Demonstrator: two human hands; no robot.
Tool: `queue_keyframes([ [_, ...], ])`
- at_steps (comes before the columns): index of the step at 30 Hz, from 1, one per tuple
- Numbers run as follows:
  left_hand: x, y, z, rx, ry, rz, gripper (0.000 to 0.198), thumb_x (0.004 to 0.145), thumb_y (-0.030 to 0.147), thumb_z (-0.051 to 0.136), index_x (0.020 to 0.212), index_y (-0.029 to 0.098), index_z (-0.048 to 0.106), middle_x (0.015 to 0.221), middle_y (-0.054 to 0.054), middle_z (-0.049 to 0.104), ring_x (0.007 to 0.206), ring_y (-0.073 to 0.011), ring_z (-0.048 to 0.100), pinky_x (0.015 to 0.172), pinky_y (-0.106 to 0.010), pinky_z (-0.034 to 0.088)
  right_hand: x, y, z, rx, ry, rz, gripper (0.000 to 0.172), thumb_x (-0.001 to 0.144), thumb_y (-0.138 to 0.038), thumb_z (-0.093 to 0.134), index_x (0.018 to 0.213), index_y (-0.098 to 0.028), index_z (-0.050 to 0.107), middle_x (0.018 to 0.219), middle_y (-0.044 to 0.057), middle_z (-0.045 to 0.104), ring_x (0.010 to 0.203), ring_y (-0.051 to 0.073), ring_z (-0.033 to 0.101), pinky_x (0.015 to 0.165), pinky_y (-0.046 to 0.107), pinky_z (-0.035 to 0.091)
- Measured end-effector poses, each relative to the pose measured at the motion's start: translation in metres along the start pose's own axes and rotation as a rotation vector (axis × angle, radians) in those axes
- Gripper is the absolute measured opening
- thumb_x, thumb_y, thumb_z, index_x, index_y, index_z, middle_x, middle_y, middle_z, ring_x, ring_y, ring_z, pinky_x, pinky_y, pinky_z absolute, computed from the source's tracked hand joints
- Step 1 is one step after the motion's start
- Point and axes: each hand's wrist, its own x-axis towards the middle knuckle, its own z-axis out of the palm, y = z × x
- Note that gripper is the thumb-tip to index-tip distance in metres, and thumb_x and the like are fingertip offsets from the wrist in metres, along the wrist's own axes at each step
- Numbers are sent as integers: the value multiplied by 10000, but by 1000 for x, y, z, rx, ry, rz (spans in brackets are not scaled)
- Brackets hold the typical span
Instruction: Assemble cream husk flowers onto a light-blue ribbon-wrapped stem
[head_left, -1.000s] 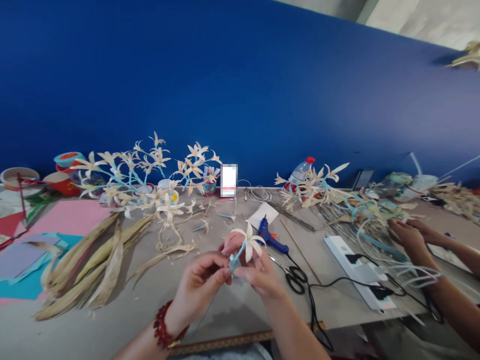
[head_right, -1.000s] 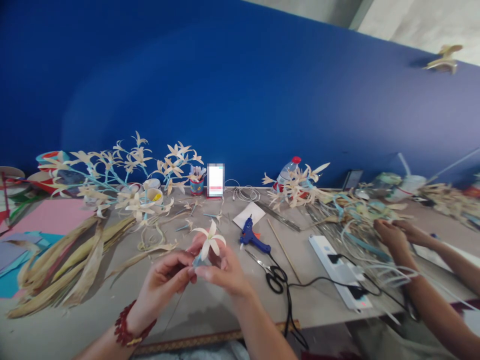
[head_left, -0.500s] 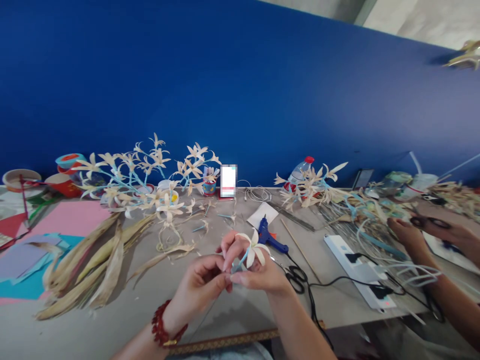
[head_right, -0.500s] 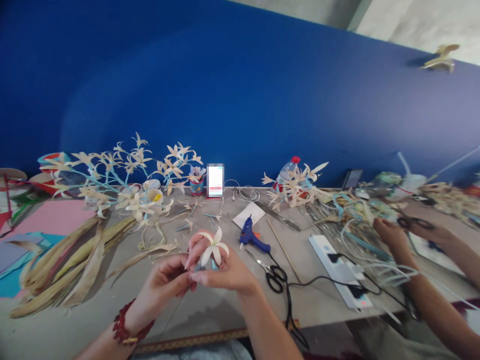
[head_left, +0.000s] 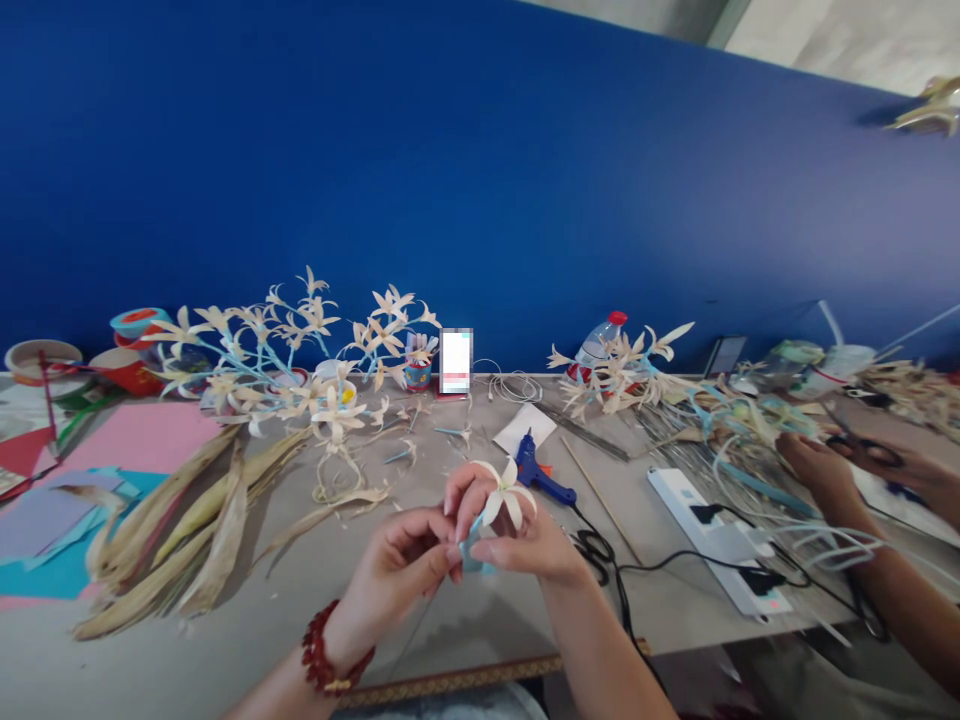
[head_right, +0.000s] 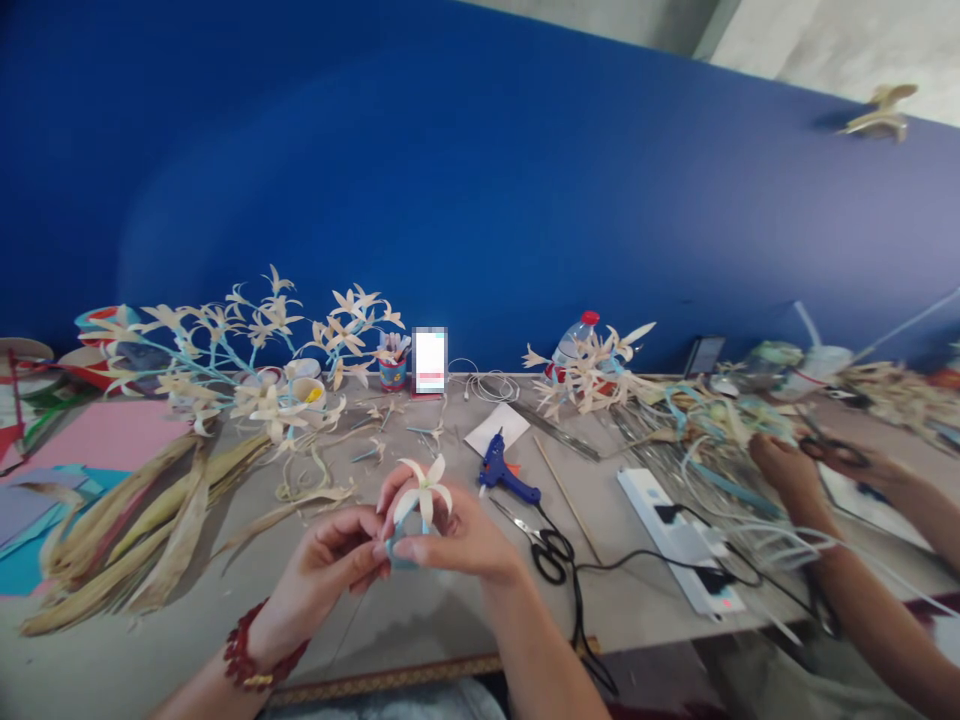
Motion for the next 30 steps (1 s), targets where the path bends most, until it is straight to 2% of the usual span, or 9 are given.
queue_keyframes([
  [4, 0, -2, -1, 6, 18, 8, 243, 711, 364, 739, 695, 144, 637, 531, 1, 614, 395, -40, 402, 395, -150, 300, 0, 0, 2, 57, 35, 18, 168, 753, -305, 693, 852, -170, 685, 958, 64, 548, 765, 162, 551, 675, 287, 459],
  [13, 0, -2, -2, 17, 38, 63, 203, 755, 324, 705, 700, 147, 624, 564, 6, 609, 421, -37, 410, 411, -145, 310, -3, 12, 3, 69, 171, 29, 133, 764, -287, 695, 831, -172, 705, 942, 63, 592, 733, 147, 568, 640, 267, 467],
  [18, 4, -3, -3, 25, 57, 65, 197, 757, 322, 702, 713, 147, 623, 573, 3, 613, 425, -41, 416, 414, -149, 318, -3, 15, 2, 62, 192, 62, 145, 768, -291, 703, 844, -170, 676, 876, 52, 609, 676, 137, 576, 603, 260, 472],
  [26, 3, -1, -4, -93, 30, 21, 215, 777, 351, 673, 776, 140, 628, 604, -15, 638, 431, -55, 457, 444, -174, 344, 0, 16, 1, -15, 216, 52, 120, 774, -290, 705, 774, -180, 657, 876, 59, 616, 760, 169, 574, 665, 296, 473],
  [30, 5, 1, -2, -80, 83, 3, 222, 791, 355, 658, 773, 139, 614, 582, -2, 623, 407, -46, 425, 425, -173, 315, 3, 14, 1, -65, 227, 19, 112, 788, -298, 690, 772, -192, 658, 898, 59, 622, 806, 184, 577, 695, 308, 466],
])
